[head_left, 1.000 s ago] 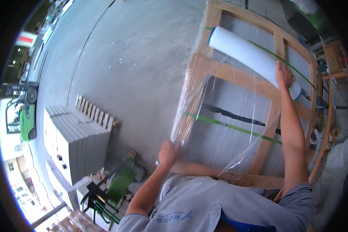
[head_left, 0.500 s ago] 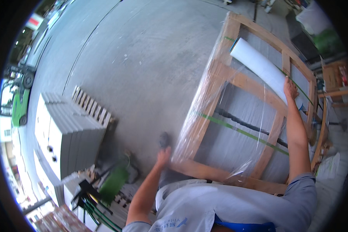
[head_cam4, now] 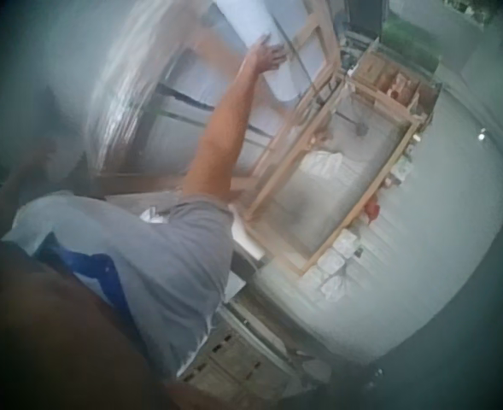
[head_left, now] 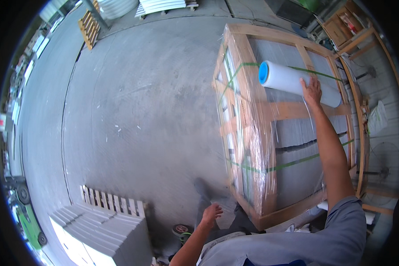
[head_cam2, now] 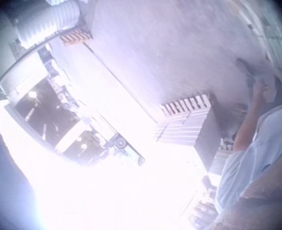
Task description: The person wraps a wooden pallet loaded with white rectangular items using a roll of clear stretch film. They walk around the pallet, pulling and applying the film in multiple overlapping layers to secure the load. The person finishes by tearing off the film and placing the roll aside.
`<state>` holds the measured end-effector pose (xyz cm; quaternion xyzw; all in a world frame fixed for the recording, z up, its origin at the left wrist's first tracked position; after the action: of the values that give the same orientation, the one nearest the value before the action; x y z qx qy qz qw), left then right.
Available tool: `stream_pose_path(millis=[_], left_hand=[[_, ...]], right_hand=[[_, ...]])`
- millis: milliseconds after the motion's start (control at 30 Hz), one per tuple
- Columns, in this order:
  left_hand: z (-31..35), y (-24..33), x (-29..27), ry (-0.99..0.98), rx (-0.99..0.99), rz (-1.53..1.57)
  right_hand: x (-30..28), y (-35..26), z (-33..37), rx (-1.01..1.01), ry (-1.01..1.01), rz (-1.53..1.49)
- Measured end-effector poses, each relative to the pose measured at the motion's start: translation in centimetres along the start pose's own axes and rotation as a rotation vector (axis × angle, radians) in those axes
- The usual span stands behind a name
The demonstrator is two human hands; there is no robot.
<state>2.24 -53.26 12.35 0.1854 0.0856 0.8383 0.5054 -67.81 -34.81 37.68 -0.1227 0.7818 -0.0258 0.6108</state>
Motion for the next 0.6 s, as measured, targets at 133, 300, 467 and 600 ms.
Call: stream_pose_path(millis=[133,300,467,600], left_hand=[[0.5,7.8,-7.2,0.059,0.082,-0.302],[0.2,21.0,-10.0,0.123,0.176,-0.146],[-1.1,35.4,-8.1,0.048,0.419,-0.242],[-5.0,45.7,-5.5,-0.064,0.499,-0.218]], right_hand=[[-0.3,0.0,0.4,0.006,0.011,-0.018],[-0.6,-0.5,1.6,0.073,0.026,-0.016],[-0.8,-1.1,2.1,0.070,0.094,-0.038],[0.2,-1.8,0.9,0.100,0.167,-0.007]])
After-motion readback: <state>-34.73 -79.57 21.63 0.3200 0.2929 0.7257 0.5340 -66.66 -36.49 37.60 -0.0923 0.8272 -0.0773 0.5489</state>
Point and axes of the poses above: each hand's wrist, its own z-axis away from the middle knuckle, its own x-axis out of the palm, y = z × x, the point moved 7 cm from there along -z, towards the middle knuckle, and after that the axes turned 15 degrees about -z, right-handed, at the moved point
